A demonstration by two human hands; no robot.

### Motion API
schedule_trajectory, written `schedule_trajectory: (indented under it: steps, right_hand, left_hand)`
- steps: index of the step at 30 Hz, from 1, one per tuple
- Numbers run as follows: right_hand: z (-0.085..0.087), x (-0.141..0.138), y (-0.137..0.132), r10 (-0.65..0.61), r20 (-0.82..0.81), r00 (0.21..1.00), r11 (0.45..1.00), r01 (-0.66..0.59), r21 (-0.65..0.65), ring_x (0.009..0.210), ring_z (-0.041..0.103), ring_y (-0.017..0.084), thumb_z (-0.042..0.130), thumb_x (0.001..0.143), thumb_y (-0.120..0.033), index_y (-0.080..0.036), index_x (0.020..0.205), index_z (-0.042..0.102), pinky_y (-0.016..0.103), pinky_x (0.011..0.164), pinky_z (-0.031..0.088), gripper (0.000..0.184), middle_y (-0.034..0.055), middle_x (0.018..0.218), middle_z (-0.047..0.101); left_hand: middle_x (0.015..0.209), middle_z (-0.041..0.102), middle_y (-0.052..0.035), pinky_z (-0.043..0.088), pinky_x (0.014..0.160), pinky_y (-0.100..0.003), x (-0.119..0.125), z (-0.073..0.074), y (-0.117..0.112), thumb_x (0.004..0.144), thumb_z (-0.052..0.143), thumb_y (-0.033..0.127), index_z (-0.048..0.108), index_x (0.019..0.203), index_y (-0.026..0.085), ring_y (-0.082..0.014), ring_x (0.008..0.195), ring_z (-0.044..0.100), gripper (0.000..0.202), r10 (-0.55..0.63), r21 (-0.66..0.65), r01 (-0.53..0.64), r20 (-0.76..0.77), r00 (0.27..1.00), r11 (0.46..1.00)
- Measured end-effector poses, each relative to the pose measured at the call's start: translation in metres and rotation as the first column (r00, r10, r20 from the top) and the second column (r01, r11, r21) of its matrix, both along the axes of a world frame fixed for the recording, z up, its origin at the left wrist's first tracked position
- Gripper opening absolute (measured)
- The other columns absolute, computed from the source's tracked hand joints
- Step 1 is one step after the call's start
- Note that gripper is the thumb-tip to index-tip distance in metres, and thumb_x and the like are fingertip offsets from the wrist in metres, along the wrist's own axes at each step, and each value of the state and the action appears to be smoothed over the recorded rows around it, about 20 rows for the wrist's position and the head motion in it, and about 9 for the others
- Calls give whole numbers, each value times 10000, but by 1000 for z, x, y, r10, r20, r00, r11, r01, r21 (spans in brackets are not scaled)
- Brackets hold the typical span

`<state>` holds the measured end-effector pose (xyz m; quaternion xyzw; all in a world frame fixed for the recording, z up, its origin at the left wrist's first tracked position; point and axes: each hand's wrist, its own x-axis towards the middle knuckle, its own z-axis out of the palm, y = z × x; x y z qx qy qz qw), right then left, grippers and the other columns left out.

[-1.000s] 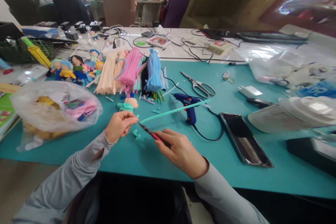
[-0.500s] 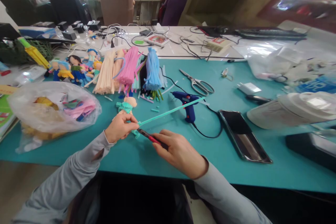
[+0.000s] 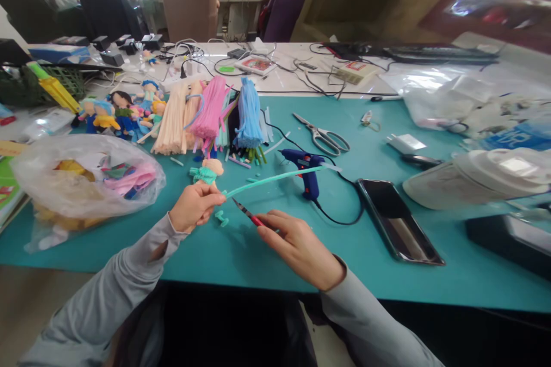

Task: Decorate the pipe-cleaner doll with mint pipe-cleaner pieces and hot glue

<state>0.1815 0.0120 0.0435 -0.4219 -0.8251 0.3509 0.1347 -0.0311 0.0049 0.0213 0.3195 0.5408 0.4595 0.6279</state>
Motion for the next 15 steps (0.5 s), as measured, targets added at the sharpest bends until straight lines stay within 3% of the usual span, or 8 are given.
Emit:
schedule_trajectory:
  steps: [15]
  right_hand:
    - [-2, -2, 0, -5, -34, 999, 998, 7, 55, 601, 561, 146, 447, 911, -338, -177, 897, 720, 256, 566, 417, 318, 41, 718, 621]
  left_hand:
    - [270, 335, 116, 109, 271, -185, 2, 1, 0, 519, 780, 310, 521, 532, 166, -25, 214, 244, 297, -3, -31, 3, -15, 1000, 1000]
